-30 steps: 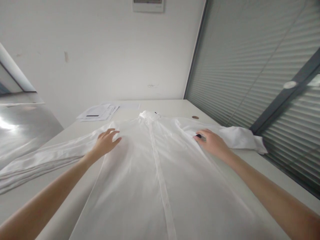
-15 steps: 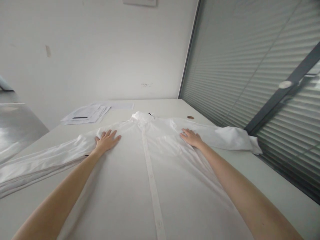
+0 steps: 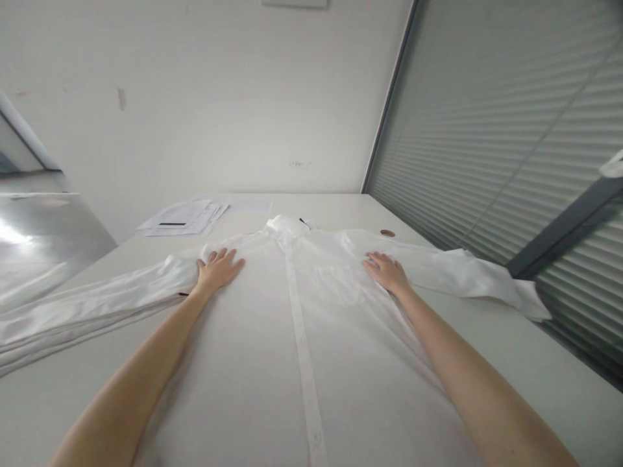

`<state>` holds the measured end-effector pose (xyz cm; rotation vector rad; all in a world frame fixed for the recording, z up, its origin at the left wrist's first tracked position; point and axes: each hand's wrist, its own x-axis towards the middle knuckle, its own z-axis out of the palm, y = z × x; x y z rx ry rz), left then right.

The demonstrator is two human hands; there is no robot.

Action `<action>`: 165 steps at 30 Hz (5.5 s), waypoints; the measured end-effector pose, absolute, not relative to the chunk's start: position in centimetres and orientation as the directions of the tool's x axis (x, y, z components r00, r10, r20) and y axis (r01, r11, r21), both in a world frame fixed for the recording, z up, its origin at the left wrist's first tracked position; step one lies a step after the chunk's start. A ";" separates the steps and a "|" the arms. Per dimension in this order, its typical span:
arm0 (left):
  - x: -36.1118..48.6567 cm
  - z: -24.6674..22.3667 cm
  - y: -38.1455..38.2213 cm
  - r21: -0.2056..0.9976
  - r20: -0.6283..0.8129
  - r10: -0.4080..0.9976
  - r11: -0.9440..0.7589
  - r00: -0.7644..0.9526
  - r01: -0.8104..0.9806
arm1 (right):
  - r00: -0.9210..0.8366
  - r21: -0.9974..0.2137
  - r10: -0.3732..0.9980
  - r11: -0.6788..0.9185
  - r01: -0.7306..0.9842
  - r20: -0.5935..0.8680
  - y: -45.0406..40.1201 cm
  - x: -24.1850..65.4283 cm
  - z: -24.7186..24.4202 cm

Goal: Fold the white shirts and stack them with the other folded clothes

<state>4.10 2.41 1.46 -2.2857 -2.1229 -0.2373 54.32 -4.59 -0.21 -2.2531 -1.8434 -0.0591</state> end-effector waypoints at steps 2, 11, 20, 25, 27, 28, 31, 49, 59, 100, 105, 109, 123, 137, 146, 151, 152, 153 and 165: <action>4.2 1.4 2.2 0.088 0.154 0.985 -0.089 0.074 0.992 | 0.202 -0.122 0.963 -0.182 0.976 0.179 -4.7 54.2 0.1; 4.2 1.4 2.2 0.072 0.173 0.978 -0.134 0.120 0.988 | -0.021 0.036 0.956 0.010 0.999 0.292 -6.4 44.6 1.2; 4.7 1.5 1.4 0.050 0.315 0.933 -0.202 0.176 0.978 | -0.039 0.004 0.994 0.039 0.999 0.106 -7.8 44.0 0.2; 6.1 1.7 -0.9 -0.046 0.441 0.814 -0.401 0.379 0.915 | -0.017 -0.012 0.996 0.019 1.000 0.093 -7.8 43.5 0.5; 6.5 1.6 -1.9 -0.021 0.360 0.832 -0.444 0.421 0.896 | -0.026 -0.010 0.992 0.027 1.000 0.122 -7.9 43.4 0.5; 6.7 1.5 -2.4 -0.015 0.323 0.842 -0.453 0.433 0.892 | -0.028 -0.006 0.989 0.029 1.000 0.146 -7.9 43.4 0.6; 7.3 1.3 -4.3 -0.021 0.239 0.891 -0.393 0.387 0.919 | -0.016 0.006 0.978 0.015 1.000 0.210 -8.3 43.2 0.7; 11.3 0.7 -10.3 0.142 0.130 0.909 -0.413 0.396 0.900 | -0.226 -0.125 0.969 0.237 0.963 0.097 -9.8 36.8 0.9; 11.1 0.9 -10.8 0.146 0.156 0.898 -0.433 0.412 0.889 | -0.233 -0.123 0.964 0.249 0.961 0.126 -10.2 36.7 1.1; 11.5 0.8 -12.7 0.112 0.162 0.891 -0.443 0.424 0.889 | -0.261 -0.140 0.955 0.280 0.950 0.140 -12.4 37.8 1.4; 9.2 2.0 -11.4 0.130 0.161 0.813 -0.579 0.559 0.805 | -0.257 -0.133 0.956 0.276 0.952 0.140 -12.3 37.7 1.5; 6.2 2.4 -9.8 0.240 0.255 0.747 -0.665 0.615 0.708 | -0.275 -0.140 0.950 0.295 0.945 0.145 -12.4 37.9 1.6; 5.6 1.1 -9.4 0.232 0.454 0.707 -0.681 0.542 0.694 | -0.265 -0.176 0.953 0.289 0.941 0.146 -12.3 38.0 1.4; 5.5 0.6 -8.9 0.298 0.453 0.727 -0.670 0.517 0.680 | -0.255 -0.221 0.958 0.279 0.934 0.129 -13.0 38.1 1.7; 6.3 1.7 -8.9 0.232 0.393 0.736 -0.660 0.551 0.715 | -0.268 -0.213 0.953 0.293 0.932 0.138 -12.5 38.4 1.0; 6.3 1.8 -9.0 0.229 0.365 0.749 -0.648 0.553 0.727 | -0.269 -0.195 0.954 0.291 0.937 0.132 -12.4 38.3 1.0; 6.3 1.9 -9.0 0.227 0.361 0.753 -0.644 0.551 0.731 | -0.270 -0.191 0.954 0.292 0.937 0.132 -12.4 38.3 1.0; 6.3 1.9 -9.0 0.225 0.357 0.755 -0.640 0.549 0.734 | -0.271 -0.188 0.953 0.293 0.938 0.133 -12.4 38.3 1.0; 5.8 1.5 -9.2 0.248 0.360 0.744 -0.658 0.563 0.711 | -0.280 -0.155 0.951 0.299 0.942 0.134 -12.2 38.1 0.8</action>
